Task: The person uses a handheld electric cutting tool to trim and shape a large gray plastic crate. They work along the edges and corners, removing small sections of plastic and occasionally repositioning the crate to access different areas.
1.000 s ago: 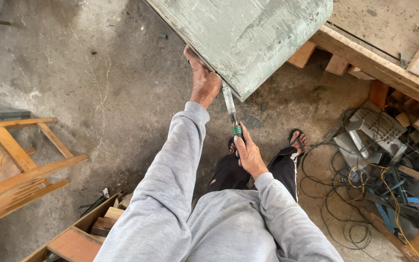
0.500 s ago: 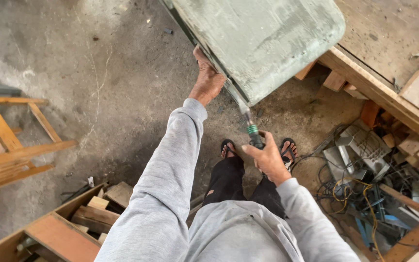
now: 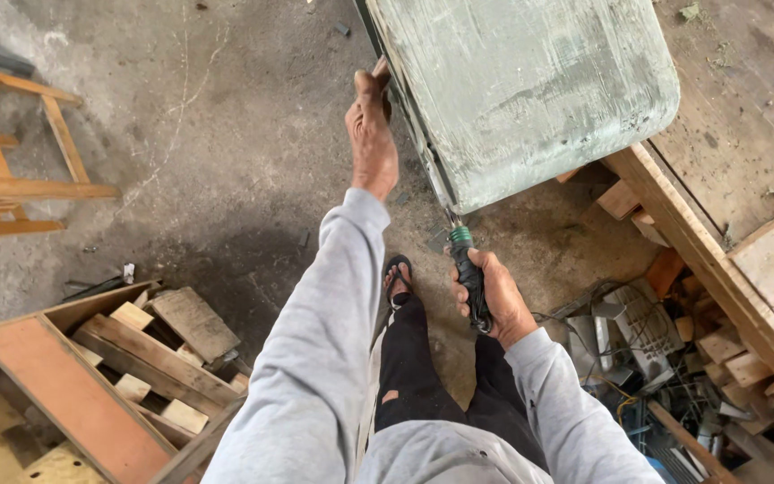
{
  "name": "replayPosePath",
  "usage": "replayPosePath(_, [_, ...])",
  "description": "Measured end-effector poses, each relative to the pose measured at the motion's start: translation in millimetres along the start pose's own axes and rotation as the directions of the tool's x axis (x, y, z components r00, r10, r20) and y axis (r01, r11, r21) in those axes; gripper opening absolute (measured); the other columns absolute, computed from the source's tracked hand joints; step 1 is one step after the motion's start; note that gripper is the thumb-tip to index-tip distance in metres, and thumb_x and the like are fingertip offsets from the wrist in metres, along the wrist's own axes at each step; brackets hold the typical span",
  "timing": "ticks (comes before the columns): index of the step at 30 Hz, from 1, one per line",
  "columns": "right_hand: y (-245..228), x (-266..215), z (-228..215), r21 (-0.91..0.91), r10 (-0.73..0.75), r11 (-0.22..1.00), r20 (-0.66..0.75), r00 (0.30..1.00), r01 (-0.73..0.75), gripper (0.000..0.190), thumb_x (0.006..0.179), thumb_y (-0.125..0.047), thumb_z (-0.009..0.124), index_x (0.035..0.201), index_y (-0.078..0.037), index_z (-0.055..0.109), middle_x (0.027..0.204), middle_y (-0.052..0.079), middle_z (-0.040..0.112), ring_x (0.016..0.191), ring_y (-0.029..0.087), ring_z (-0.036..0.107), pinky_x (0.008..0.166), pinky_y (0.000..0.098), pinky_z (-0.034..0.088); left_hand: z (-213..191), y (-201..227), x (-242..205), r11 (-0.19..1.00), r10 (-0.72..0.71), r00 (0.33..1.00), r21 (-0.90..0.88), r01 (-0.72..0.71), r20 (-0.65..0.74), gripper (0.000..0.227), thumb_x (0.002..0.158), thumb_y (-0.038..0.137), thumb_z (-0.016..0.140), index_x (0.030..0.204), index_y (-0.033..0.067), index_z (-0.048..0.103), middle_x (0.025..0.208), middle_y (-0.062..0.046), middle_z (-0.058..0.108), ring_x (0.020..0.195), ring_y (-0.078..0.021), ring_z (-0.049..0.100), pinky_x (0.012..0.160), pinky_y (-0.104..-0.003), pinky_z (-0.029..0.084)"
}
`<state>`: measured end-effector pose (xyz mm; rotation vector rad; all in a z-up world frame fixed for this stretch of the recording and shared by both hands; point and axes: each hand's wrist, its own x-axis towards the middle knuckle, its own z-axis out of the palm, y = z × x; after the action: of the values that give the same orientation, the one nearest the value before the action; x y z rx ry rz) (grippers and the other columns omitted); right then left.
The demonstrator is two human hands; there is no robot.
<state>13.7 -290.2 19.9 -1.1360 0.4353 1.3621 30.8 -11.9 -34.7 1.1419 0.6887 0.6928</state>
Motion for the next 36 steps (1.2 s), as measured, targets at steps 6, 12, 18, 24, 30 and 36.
replayPosePath(6, [-10, -3, -8, -0.021, -0.019, 1.000, -0.018, 1.000, 0.019, 0.033, 0.101, -0.032, 0.055, 0.116, -0.004, 0.047, 0.084, 0.010, 0.061, 0.056, 0.015, 0.059, 0.040, 0.0299, 0.049, 32, -31, -4, 0.972, -0.006, 1.000, -0.234, 0.007, 0.006, 0.084, 0.105, 0.062, 0.039, 0.160, -0.0014, 0.032, 0.165, -0.023, 0.037, 0.152, -0.0359, 0.040, 0.128, -0.051, 0.037])
replayPosePath(12, [-31, 0, -32, -0.388, -0.201, 0.907, -0.055, 0.978, 0.164, 0.043, 0.096, -0.024, 0.060, 0.133, -0.005, 0.053, 0.086, 0.006, 0.062, 0.057, 0.015, 0.061, 0.039, 0.0308, 0.049, 30, -27, -23, 0.985, -0.108, 0.994, -0.137, 0.106, -0.007, 0.075, 0.103, 0.052, 0.044, 0.159, 0.0042, 0.031, 0.162, -0.015, 0.038, 0.149, -0.0328, 0.040, 0.123, -0.052, 0.038])
replayPosePath(18, [-58, 11, -63, -0.578, -0.269, 0.765, 0.115, 0.956, 0.285, 0.058, 0.100, -0.021, 0.061, 0.154, -0.006, 0.048, 0.087, 0.007, 0.065, 0.058, 0.014, 0.062, 0.049, 0.0269, 0.052, 70, -63, -132, 0.912, -0.366, 0.698, -0.087, 0.401, -0.616, 0.058, 0.101, 0.040, 0.053, 0.143, 0.0009, 0.049, 0.147, -0.021, 0.053, 0.131, -0.0332, 0.054, 0.113, -0.051, 0.043])
replayPosePath(24, [-84, 14, -68, -0.755, -0.189, 0.639, 0.032, 0.982, 0.147, 0.061, 0.096, -0.025, 0.058, 0.154, -0.015, 0.044, 0.083, 0.004, 0.063, 0.053, 0.013, 0.055, 0.042, 0.0308, 0.044, 102, -123, -195, 0.698, -0.716, 0.562, -0.391, 0.600, -0.414, 0.051, 0.096, 0.041, 0.057, 0.138, 0.0117, 0.055, 0.131, -0.003, 0.063, 0.106, -0.0211, 0.059, 0.091, -0.042, 0.048])
replayPosePath(30, [-113, 26, -67, -0.842, -0.217, 0.492, 0.126, 0.968, 0.220, 0.055, 0.098, -0.026, 0.056, 0.151, -0.011, 0.053, 0.079, 0.003, 0.061, 0.056, 0.012, 0.055, 0.047, 0.0293, 0.048, 129, -141, -187, 0.894, -0.448, 0.714, -0.297, 0.336, -0.539, 0.051, 0.106, 0.036, 0.060, 0.143, 0.0015, 0.061, 0.137, -0.024, 0.063, 0.100, -0.0273, 0.056, 0.087, -0.045, 0.051])
replayPosePath(36, [-116, 25, -60, -0.857, -0.199, 0.457, 0.160, 0.967, 0.236, 0.053, 0.102, -0.028, 0.054, 0.152, -0.011, 0.052, 0.079, 0.006, 0.061, 0.057, 0.013, 0.054, 0.051, 0.0310, 0.049, 130, -118, -171, 0.752, -0.658, 0.634, -0.340, 0.564, -0.405, 0.054, 0.100, 0.029, 0.053, 0.152, 0.0174, 0.048, 0.157, -0.012, 0.046, 0.144, -0.0301, 0.043, 0.116, -0.053, 0.033])
